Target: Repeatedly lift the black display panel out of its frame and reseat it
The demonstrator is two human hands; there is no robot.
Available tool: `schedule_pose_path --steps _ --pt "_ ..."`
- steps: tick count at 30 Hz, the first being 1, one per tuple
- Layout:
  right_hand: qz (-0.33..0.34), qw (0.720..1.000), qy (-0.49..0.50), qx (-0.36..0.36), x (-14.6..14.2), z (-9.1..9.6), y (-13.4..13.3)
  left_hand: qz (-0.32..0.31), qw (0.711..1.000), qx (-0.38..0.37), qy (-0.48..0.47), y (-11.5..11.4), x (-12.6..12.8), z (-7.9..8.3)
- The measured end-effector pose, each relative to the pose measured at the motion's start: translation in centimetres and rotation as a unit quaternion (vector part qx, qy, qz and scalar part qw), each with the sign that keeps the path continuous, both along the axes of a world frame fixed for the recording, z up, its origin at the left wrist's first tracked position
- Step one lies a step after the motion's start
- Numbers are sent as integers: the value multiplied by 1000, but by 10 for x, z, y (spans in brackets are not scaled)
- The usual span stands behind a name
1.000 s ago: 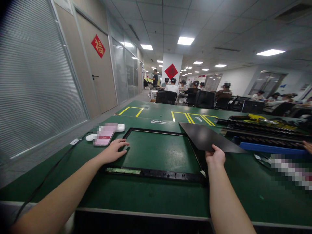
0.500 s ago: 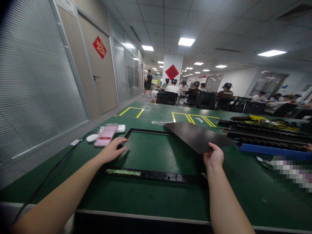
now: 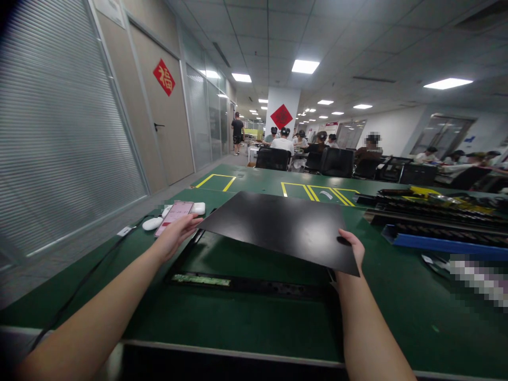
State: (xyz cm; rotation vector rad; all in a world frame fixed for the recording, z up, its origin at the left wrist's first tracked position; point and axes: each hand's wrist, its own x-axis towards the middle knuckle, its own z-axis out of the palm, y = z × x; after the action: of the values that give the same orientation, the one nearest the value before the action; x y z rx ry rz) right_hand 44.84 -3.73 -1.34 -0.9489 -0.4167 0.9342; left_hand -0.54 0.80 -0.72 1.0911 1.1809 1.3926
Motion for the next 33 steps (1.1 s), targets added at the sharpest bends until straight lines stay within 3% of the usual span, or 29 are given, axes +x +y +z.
schedule_pose_path --steps 4,9,13,16,19,23,33 --pt "-31 999 -21 16 6 -9 2 -35 992 -52 -109 -6 1 9" --pt "-82 994 -70 18 0 -6 -2 -79 985 -85 -124 -12 0 19" --pt "31 995 -45 -88 -7 5 -7 -87 982 -97 -134 -13 -3 24" --pt "129 974 -44 -183 -12 8 -9 -52 982 -92 -158 -10 -9 24" --pt "207 956 -64 -198 -21 8 -11 -39 981 -84 -173 -8 -14 24" --pt "262 942 -85 -192 -34 8 -12 -37 983 -63 -170 -12 -14 31" --pt "169 953 -174 -184 -24 -1 -1 -12 982 -59 -178 -18 -7 38"
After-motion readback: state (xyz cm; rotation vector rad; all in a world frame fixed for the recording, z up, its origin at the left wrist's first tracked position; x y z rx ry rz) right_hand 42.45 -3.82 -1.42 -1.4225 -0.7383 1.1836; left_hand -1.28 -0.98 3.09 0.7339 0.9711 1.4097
